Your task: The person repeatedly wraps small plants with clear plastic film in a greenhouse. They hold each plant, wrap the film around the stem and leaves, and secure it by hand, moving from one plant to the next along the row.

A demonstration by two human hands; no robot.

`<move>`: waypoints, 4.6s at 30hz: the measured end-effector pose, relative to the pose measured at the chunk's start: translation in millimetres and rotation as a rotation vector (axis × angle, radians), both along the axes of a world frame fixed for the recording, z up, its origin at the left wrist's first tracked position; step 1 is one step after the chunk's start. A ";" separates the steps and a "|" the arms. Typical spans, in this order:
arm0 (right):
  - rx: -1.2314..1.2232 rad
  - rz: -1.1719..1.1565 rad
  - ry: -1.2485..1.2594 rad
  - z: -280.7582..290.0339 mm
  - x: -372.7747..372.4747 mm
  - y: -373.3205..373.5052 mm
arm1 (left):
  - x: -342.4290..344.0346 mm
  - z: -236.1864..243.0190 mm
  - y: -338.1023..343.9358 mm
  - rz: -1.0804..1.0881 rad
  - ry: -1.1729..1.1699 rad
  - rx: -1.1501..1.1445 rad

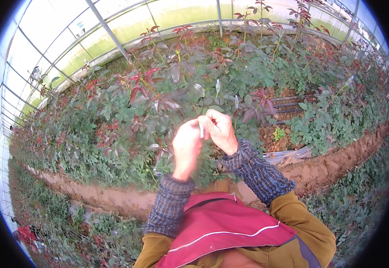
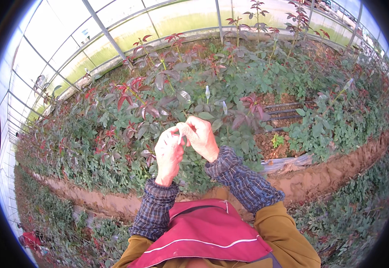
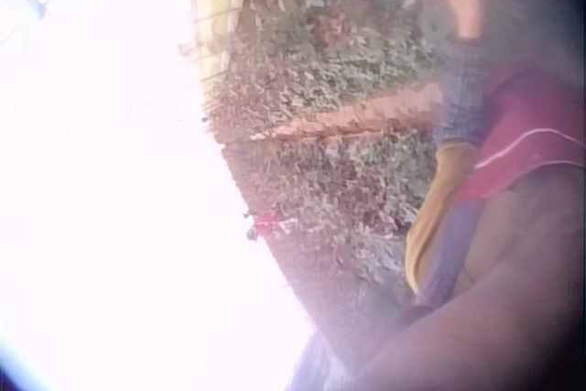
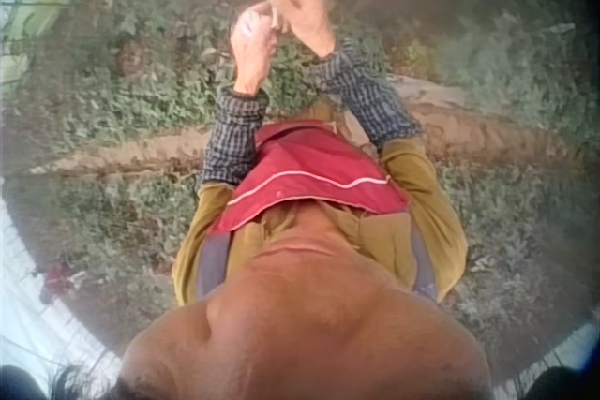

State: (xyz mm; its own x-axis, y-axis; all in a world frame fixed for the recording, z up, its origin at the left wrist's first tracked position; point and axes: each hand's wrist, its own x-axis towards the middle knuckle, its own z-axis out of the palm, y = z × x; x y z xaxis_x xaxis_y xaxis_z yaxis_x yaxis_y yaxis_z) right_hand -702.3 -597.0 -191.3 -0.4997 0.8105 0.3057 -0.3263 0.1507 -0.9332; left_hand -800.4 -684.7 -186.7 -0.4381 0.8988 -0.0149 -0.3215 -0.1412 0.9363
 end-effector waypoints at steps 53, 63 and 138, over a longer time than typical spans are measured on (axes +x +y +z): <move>-0.536 0.202 0.199 114.9 -78.3 153.4 | -126.7 129.6 170.7 -0.214 -0.247 0.005; -0.516 0.126 0.086 109.9 -98.3 162.1 | -150.9 105.3 183.6 -0.193 -0.370 -0.067; 0.441 -0.184 -0.190 99.7 -49.3 163.2 | -90.0 39.0 184.3 0.111 0.488 0.172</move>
